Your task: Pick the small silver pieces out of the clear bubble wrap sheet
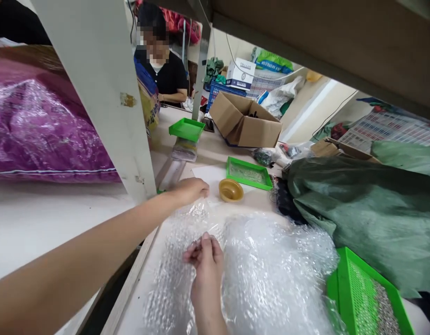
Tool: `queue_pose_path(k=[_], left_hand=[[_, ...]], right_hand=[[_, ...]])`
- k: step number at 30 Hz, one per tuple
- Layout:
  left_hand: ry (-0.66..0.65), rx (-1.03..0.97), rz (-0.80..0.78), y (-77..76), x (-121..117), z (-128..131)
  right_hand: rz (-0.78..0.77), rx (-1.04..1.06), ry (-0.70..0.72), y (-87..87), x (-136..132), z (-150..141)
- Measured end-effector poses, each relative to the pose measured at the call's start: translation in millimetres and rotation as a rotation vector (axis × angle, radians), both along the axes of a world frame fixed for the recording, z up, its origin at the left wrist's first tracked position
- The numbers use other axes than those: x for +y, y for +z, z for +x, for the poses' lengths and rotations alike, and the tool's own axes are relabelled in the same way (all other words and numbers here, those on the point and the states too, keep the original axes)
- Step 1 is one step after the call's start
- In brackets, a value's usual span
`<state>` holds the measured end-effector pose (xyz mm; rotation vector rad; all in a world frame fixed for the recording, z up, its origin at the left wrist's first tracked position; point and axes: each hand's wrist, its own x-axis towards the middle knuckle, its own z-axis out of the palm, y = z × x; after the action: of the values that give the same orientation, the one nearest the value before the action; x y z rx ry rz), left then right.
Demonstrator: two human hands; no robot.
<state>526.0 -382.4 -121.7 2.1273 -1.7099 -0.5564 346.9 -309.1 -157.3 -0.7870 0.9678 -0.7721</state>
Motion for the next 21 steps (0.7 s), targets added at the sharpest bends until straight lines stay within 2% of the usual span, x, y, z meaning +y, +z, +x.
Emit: queue_pose_path(k=[3,4,6,10,16,19,21], left_hand=[[0.033,-0.003,0.006,-58.0,-16,10],[0.03,0.003,-0.004,-71.4,-18,12],[0.005,0.031,-0.034,-88.9,-19,15],[-0.078,0.123,-0.084,-103.1,-24,28],[-0.111,0.177,-0.159,-114.1,-32,42],[-0.129,0.187,-0.173,-115.0,-32,43],[-0.13,0.185,-0.176,-115.1,-33,44]], right_hand=[[0.154,0.044,0.022,-30.6,-20,20],[0.178,0.063,0.044,-35.9,-24,21],[0.211,0.097,0.1,-39.7,-29,20],[0.238,0.179,0.214,-36.7,-38,15],[0.125,0.313,0.311,-37.5,-49,16],[0.078,0.373,0.332,-35.9,-37,5],[0.047,0.473,0.354,-35.2,-16,-15]])
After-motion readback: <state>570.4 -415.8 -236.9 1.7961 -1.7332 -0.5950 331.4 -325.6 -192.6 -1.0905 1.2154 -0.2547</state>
